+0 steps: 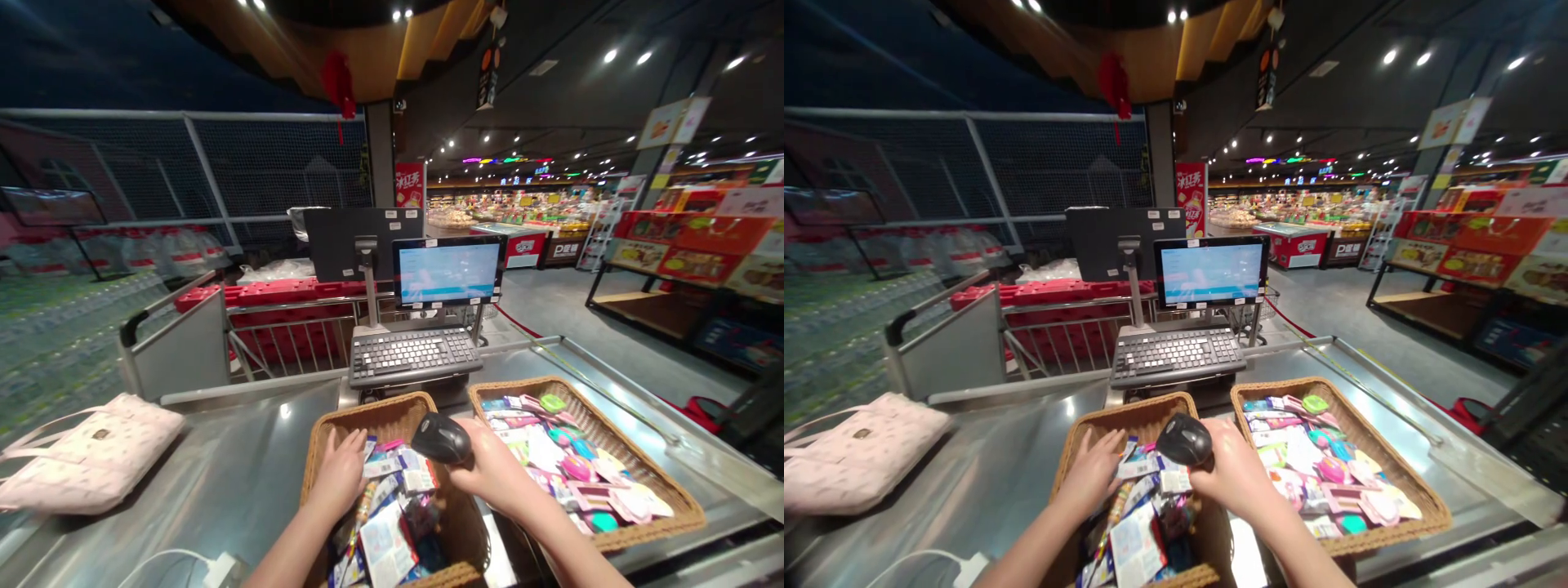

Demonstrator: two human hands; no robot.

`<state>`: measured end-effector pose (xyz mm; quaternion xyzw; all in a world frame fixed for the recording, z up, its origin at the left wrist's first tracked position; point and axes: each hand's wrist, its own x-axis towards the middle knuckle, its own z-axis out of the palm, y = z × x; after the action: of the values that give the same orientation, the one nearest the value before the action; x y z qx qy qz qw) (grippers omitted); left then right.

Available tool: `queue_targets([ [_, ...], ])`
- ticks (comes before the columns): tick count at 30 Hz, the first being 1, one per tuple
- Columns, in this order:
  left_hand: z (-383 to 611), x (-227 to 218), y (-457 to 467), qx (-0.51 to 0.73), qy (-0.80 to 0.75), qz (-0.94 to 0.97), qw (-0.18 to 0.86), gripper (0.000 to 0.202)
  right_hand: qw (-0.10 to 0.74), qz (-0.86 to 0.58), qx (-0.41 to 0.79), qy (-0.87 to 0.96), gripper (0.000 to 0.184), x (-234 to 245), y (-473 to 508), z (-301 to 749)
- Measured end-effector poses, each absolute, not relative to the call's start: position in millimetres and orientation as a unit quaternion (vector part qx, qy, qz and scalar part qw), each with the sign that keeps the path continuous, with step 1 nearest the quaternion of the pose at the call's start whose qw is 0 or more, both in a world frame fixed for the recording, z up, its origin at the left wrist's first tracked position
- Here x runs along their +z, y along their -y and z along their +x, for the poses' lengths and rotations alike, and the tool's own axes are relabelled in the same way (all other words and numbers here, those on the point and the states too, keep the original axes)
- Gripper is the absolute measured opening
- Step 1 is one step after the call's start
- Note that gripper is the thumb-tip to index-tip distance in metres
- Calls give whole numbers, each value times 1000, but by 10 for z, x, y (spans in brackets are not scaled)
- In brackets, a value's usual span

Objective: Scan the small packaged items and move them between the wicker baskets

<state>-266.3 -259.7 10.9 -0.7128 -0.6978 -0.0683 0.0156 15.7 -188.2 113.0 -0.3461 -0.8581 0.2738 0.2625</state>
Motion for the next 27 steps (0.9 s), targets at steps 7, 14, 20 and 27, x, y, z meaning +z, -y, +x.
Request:
queue_targets([
  [7,-2453,256,2452,-70,674,-735,-9,34,255,-358,293,849,30,1144,1987,254],
  [14,-1602,485,1854,-153,564,-811,-8,36,306,-438,269,801,41,1199,1888,925],
  [20,-465,494,1364,-173,472,-863,-48,42,330,-528,211,753,46,1251,1761,1783],
  [27,583,398,888,-132,346,-925,-84,35,338,-590,164,715,30,1229,1621,2494],
])
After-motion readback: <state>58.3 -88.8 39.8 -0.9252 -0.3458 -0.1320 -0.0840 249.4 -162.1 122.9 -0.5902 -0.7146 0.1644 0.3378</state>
